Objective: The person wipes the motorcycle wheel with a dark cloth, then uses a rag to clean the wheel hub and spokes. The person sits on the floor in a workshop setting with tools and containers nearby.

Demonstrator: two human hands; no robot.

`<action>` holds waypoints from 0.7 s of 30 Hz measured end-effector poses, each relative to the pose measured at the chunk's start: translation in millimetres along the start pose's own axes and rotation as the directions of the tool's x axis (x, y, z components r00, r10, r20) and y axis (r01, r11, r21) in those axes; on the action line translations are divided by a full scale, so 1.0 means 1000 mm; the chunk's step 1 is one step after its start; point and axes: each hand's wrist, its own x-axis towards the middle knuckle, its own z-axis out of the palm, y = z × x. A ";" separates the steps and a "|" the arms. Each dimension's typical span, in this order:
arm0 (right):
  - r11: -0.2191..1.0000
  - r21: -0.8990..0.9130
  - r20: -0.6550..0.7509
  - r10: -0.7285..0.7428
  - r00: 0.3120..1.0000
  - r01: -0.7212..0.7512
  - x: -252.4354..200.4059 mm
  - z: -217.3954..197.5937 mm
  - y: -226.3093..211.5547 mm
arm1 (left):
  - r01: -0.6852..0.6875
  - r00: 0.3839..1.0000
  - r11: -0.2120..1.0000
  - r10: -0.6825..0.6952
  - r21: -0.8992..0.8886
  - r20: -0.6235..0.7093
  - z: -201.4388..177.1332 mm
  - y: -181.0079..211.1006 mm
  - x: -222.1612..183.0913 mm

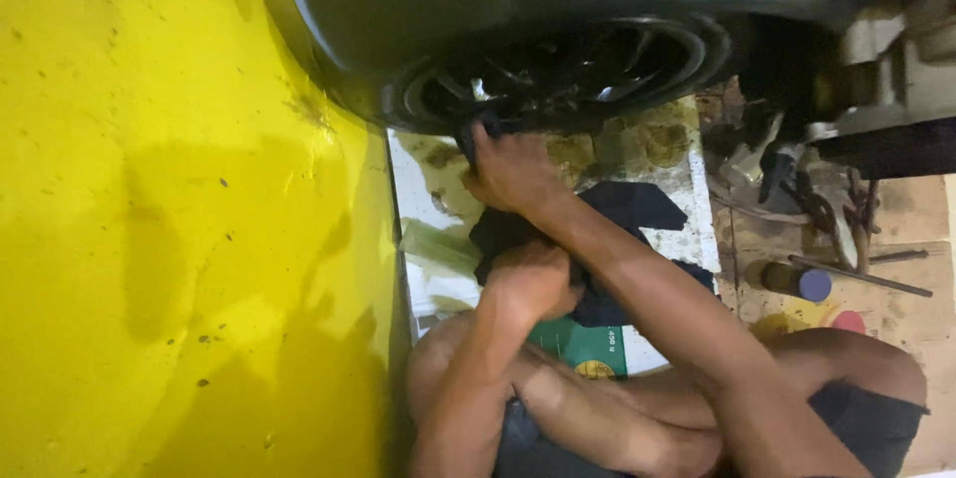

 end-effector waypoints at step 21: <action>0.885 0.444 0.065 0.123 0.990 -0.139 0.004 0.008 -0.052 | 0.162 0.985 0.986 -0.160 0.041 -0.065 0.008 -0.025 -0.043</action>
